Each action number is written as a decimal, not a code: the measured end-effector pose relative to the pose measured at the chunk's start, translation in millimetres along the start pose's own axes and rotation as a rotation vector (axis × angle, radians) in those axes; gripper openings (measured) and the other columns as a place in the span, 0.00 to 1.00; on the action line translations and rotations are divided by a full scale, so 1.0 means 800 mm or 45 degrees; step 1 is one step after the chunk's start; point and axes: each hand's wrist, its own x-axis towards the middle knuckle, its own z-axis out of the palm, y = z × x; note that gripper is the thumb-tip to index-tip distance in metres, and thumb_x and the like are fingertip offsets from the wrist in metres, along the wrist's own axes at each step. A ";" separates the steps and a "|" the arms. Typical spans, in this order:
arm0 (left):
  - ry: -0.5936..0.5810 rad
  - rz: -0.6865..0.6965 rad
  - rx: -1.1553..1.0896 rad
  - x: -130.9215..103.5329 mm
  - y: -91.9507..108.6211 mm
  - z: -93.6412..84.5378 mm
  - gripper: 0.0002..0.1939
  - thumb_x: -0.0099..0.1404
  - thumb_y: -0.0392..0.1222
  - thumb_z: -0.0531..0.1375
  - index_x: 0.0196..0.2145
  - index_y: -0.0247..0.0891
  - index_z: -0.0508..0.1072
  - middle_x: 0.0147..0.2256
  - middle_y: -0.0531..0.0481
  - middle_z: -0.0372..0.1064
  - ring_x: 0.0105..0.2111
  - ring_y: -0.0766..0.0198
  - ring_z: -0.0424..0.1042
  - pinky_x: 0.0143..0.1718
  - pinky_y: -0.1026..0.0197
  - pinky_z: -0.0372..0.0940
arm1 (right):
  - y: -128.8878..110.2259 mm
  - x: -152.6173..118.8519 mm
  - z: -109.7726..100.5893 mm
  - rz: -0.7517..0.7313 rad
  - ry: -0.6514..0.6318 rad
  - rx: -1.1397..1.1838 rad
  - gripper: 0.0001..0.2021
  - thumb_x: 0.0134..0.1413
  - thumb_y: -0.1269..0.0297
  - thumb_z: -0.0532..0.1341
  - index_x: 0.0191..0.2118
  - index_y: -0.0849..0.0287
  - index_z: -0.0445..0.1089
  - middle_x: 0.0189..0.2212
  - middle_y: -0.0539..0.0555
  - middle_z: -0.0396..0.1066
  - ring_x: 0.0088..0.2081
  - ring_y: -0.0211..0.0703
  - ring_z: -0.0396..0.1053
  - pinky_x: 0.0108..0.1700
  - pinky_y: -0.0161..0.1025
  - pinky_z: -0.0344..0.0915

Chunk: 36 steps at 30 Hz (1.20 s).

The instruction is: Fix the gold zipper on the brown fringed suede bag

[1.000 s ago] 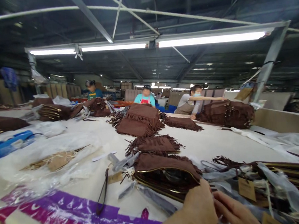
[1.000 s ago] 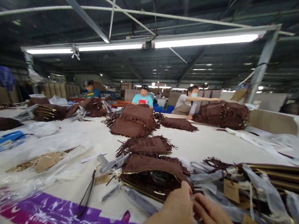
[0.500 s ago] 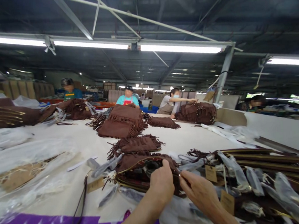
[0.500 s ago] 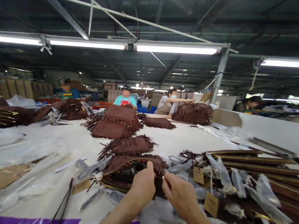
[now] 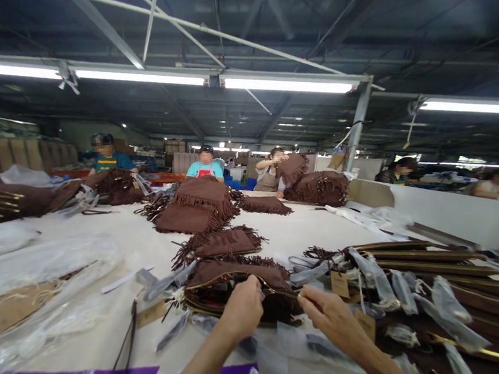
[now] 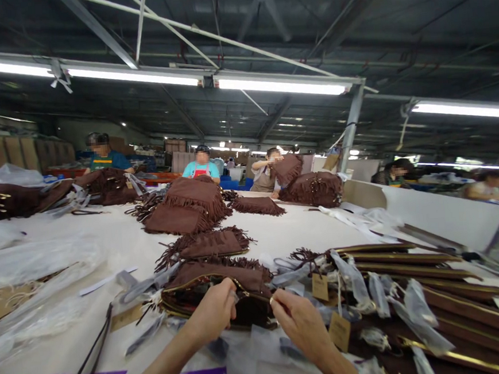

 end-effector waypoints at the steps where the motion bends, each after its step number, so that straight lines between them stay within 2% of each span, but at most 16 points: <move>1: -0.034 -0.001 -0.070 0.000 -0.003 0.004 0.10 0.68 0.31 0.44 0.38 0.38 0.63 0.31 0.46 0.74 0.28 0.62 0.75 0.27 0.65 0.67 | 0.000 0.000 0.000 -0.006 -0.009 0.020 0.16 0.60 0.55 0.44 0.24 0.53 0.57 0.19 0.48 0.62 0.25 0.43 0.65 0.27 0.36 0.53; 4: -0.119 -0.021 -0.270 0.003 -0.004 0.017 0.09 0.66 0.31 0.44 0.39 0.39 0.62 0.30 0.50 0.73 0.23 0.66 0.73 0.19 0.70 0.62 | -0.001 -0.002 0.002 -0.052 0.000 -0.015 0.15 0.60 0.56 0.45 0.23 0.53 0.54 0.19 0.48 0.62 0.25 0.43 0.63 0.27 0.36 0.51; 6: -0.114 -0.021 -0.333 0.004 0.000 0.022 0.09 0.63 0.31 0.47 0.38 0.39 0.63 0.30 0.51 0.73 0.23 0.67 0.73 0.20 0.70 0.62 | 0.000 -0.003 0.003 -0.095 0.010 -0.047 0.15 0.60 0.57 0.45 0.23 0.53 0.53 0.20 0.48 0.61 0.24 0.42 0.61 0.27 0.36 0.50; 8: -0.051 -0.008 -0.310 0.003 0.006 0.024 0.08 0.61 0.31 0.50 0.36 0.39 0.65 0.30 0.51 0.73 0.26 0.65 0.74 0.25 0.68 0.64 | 0.000 -0.004 0.004 -0.125 0.008 -0.059 0.15 0.61 0.58 0.45 0.23 0.54 0.52 0.20 0.48 0.61 0.24 0.42 0.61 0.27 0.37 0.49; 12: 0.164 -0.035 -0.040 0.001 0.022 0.025 0.03 0.62 0.38 0.56 0.34 0.39 0.69 0.36 0.46 0.76 0.40 0.56 0.75 0.39 0.61 0.64 | -0.002 -0.005 0.011 -0.179 -0.009 -0.094 0.14 0.61 0.61 0.46 0.23 0.54 0.54 0.20 0.48 0.62 0.24 0.41 0.61 0.27 0.37 0.48; 15: 0.234 -0.105 0.118 0.001 0.028 0.031 0.09 0.66 0.45 0.54 0.37 0.39 0.71 0.39 0.43 0.77 0.41 0.54 0.75 0.39 0.59 0.64 | -0.004 -0.005 0.016 -0.228 -0.007 -0.131 0.14 0.61 0.62 0.47 0.24 0.54 0.56 0.20 0.48 0.64 0.24 0.41 0.61 0.28 0.38 0.47; 19: 0.218 -0.073 0.355 0.001 0.024 0.034 0.12 0.69 0.42 0.50 0.36 0.40 0.72 0.37 0.45 0.77 0.39 0.56 0.76 0.36 0.61 0.63 | 0.003 -0.007 0.014 -0.232 0.018 -0.215 0.14 0.61 0.64 0.47 0.24 0.54 0.58 0.21 0.49 0.66 0.24 0.42 0.63 0.28 0.38 0.47; 24: 0.092 0.094 0.531 -0.009 0.028 0.024 0.12 0.68 0.42 0.52 0.34 0.40 0.75 0.36 0.44 0.78 0.39 0.54 0.77 0.38 0.58 0.64 | 0.015 -0.007 0.007 -0.144 0.060 -0.382 0.14 0.60 0.64 0.48 0.24 0.54 0.62 0.21 0.50 0.70 0.25 0.44 0.68 0.27 0.38 0.46; 27: 0.049 0.134 0.642 -0.013 0.028 0.008 0.12 0.67 0.36 0.51 0.37 0.37 0.75 0.35 0.39 0.78 0.39 0.51 0.77 0.39 0.55 0.65 | 0.022 -0.002 0.004 -0.114 0.067 -0.433 0.14 0.60 0.63 0.48 0.24 0.54 0.61 0.22 0.50 0.70 0.26 0.45 0.69 0.27 0.38 0.46; 29: 0.062 0.102 0.721 -0.014 0.016 -0.013 0.13 0.66 0.31 0.50 0.38 0.34 0.75 0.35 0.35 0.77 0.39 0.49 0.76 0.40 0.52 0.65 | 0.032 0.001 -0.001 -0.063 0.093 -0.465 0.14 0.60 0.62 0.47 0.24 0.54 0.60 0.22 0.51 0.70 0.27 0.47 0.70 0.28 0.39 0.47; 33: 0.117 -0.007 0.863 -0.024 -0.035 -0.071 0.15 0.66 0.30 0.48 0.39 0.29 0.75 0.34 0.30 0.76 0.40 0.44 0.76 0.41 0.47 0.65 | 0.072 0.001 -0.014 0.049 0.073 -0.461 0.15 0.61 0.59 0.46 0.25 0.52 0.59 0.22 0.52 0.71 0.28 0.51 0.71 0.28 0.41 0.50; 36: 0.129 -0.055 0.911 -0.037 -0.071 -0.101 0.14 0.67 0.33 0.49 0.38 0.31 0.76 0.34 0.31 0.76 0.39 0.42 0.76 0.39 0.47 0.66 | 0.097 0.001 -0.017 0.060 0.022 -0.406 0.14 0.61 0.58 0.49 0.24 0.50 0.60 0.23 0.53 0.72 0.29 0.55 0.73 0.27 0.44 0.52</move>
